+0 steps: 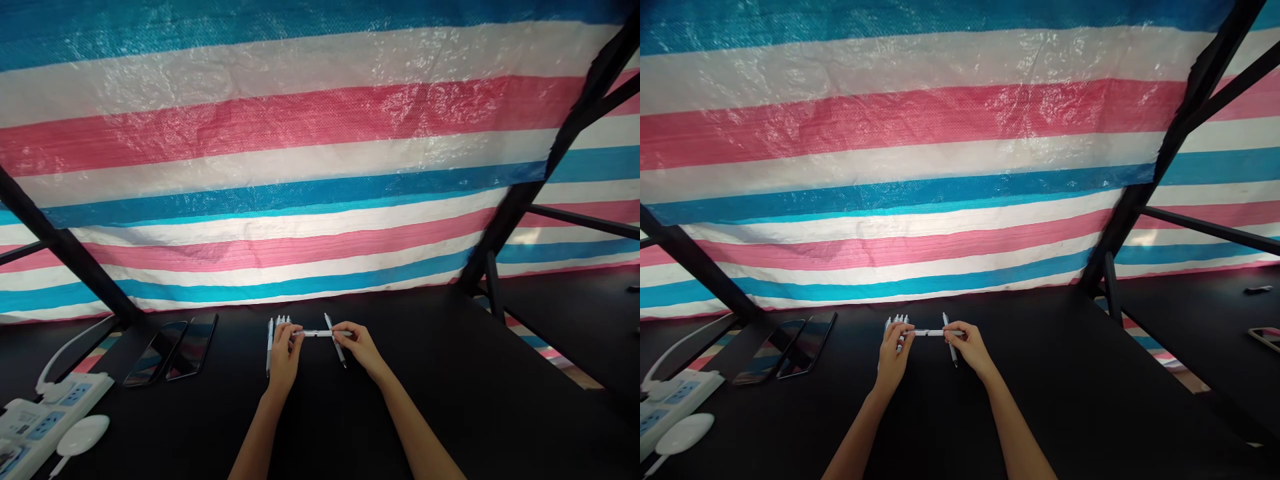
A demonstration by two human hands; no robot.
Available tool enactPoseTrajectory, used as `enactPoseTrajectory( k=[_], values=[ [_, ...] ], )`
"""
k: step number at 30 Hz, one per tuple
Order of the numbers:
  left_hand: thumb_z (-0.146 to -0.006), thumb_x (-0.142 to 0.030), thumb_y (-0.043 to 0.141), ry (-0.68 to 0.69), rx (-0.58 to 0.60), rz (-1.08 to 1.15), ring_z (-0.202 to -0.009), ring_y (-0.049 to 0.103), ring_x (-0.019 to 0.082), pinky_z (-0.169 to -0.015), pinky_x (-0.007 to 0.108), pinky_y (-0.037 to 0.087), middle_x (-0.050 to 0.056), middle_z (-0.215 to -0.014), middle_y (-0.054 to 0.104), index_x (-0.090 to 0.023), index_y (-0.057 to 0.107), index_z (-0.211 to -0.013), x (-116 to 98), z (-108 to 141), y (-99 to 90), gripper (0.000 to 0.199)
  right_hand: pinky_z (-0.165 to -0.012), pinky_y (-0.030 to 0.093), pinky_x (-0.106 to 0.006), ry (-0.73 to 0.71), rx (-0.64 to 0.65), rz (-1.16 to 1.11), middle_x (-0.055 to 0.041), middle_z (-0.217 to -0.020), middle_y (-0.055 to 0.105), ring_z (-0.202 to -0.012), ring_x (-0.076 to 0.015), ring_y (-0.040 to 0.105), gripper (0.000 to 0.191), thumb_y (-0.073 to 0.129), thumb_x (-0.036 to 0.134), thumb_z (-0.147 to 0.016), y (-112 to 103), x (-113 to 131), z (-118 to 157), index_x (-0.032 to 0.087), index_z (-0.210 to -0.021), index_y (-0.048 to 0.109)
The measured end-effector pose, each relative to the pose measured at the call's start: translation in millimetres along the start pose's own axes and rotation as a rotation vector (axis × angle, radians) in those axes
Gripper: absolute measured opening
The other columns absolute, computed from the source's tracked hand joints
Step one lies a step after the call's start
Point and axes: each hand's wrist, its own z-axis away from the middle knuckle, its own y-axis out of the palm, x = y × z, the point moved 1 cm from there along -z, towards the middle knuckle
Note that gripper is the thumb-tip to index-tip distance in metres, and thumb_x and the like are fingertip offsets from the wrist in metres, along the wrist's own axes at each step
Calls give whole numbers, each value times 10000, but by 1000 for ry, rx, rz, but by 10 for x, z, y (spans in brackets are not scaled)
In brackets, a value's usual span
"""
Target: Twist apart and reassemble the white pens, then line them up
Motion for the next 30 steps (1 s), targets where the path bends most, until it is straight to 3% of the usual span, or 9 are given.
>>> enactPoseTrajectory(
  k=[8, 13, 15, 23, 30],
  values=[
    [-902, -362, 353, 0, -11, -50, -711, 536, 150, -588, 262, 462, 24, -772, 495, -202, 483, -669, -30, -7, -24, 311, -627, 466, -290, 10, 22, -30, -35, -692, 629, -674, -176, 595, 337, 682, 482, -677, 27, 37, 24, 173, -811, 684],
    [-873, -357, 425, -6, 28, -1, -751, 563, 146, -570, 248, 470, 50, -922, 550, -208, 519, -973, -25, 4, -5, 202, -615, 460, -288, 1, -15, -3, -37, -664, 623, -650, -175, 583, 367, 660, 513, -684, -1, 46, 14, 168, -805, 688],
    [-863, -351, 445, 23, 57, 10, -772, 569, 145, -579, 242, 472, 50, -946, 551, -215, 512, -1003, -23, 11, 12, 206, -618, 459, -286, 3, -30, -8, -39, -658, 619, -645, -172, 579, 373, 648, 518, -694, -18, 44, 12, 162, -800, 690],
    [-875, -405, 406, -18, 7, 37, -706, 524, 139, -573, 239, 442, 25, -795, 505, -195, 478, -637, -73, -8, -8, 325, -598, 424, -259, 18, 25, -48, -16, -684, 591, -631, -141, 541, 326, 682, 464, -680, 14, 69, 40, 168, -814, 681],
    [-840, -450, 451, -180, -140, 208, -604, 469, 120, -511, 228, 403, 11, -691, 476, -175, 485, -548, 9, -55, -70, 402, -591, 404, -250, -35, 50, -14, -15, -741, 578, -645, -130, 511, 246, 678, 400, -699, -44, 75, 37, 176, -802, 683]
  ],
)
